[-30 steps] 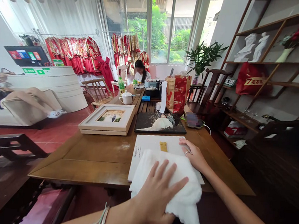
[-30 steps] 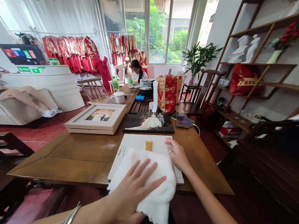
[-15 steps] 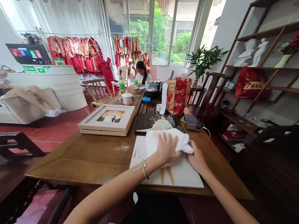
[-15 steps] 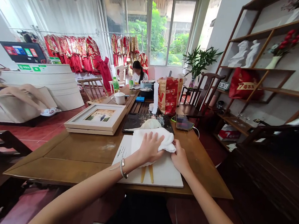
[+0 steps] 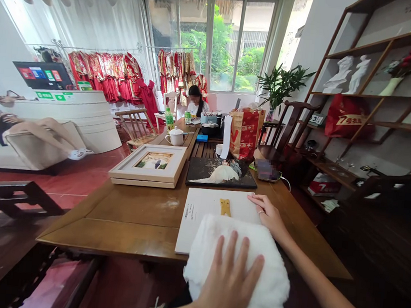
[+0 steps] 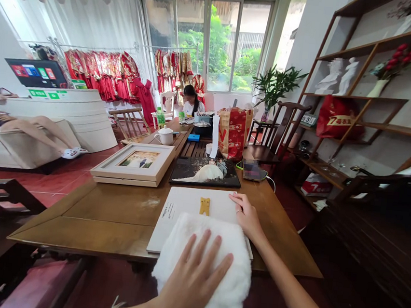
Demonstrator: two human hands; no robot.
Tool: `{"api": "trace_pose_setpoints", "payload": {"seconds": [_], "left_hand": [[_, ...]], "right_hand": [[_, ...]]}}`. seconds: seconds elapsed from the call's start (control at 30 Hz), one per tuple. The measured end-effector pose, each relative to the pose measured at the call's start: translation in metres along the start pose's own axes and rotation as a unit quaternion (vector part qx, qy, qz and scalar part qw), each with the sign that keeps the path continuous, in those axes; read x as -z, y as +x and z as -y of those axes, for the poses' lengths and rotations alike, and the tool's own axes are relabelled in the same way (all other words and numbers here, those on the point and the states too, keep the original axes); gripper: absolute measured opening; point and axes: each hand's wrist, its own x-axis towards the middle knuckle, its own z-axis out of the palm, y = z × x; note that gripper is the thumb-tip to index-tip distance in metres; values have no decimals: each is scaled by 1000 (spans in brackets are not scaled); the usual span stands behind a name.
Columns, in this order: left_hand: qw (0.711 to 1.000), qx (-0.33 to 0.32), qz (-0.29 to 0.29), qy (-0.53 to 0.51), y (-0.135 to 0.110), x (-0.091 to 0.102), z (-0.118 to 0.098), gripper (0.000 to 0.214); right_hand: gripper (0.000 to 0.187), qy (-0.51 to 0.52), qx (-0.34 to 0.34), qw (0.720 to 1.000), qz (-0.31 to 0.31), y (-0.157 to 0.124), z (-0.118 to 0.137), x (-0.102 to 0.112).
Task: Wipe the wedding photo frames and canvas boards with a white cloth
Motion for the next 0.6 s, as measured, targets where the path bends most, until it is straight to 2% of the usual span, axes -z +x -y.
{"api": "trace_pose_setpoints", "payload": {"seconds": [0.07, 0.17, 0.33, 0.47, 0.6], "left_hand": [[1000, 12, 14, -19, -11, 2, 9, 98], [998, 40, 19, -41, -15, 19, 26, 88], [991, 137, 0, -7, 14, 45, 70, 65], [986, 166, -14, 28, 40, 45, 107, 56], [983, 176, -18, 41, 35, 42, 114, 57]], "right_hand": [[31, -26, 17, 1000, 7, -3, 4, -2], [36, -51, 33, 998, 20, -6, 8, -3], [37, -69, 43, 996, 29, -7, 10, -3], [36, -67, 52, 996, 36, -7, 10, -2], [36, -73, 39, 996, 36, -6, 9, -3]]}}
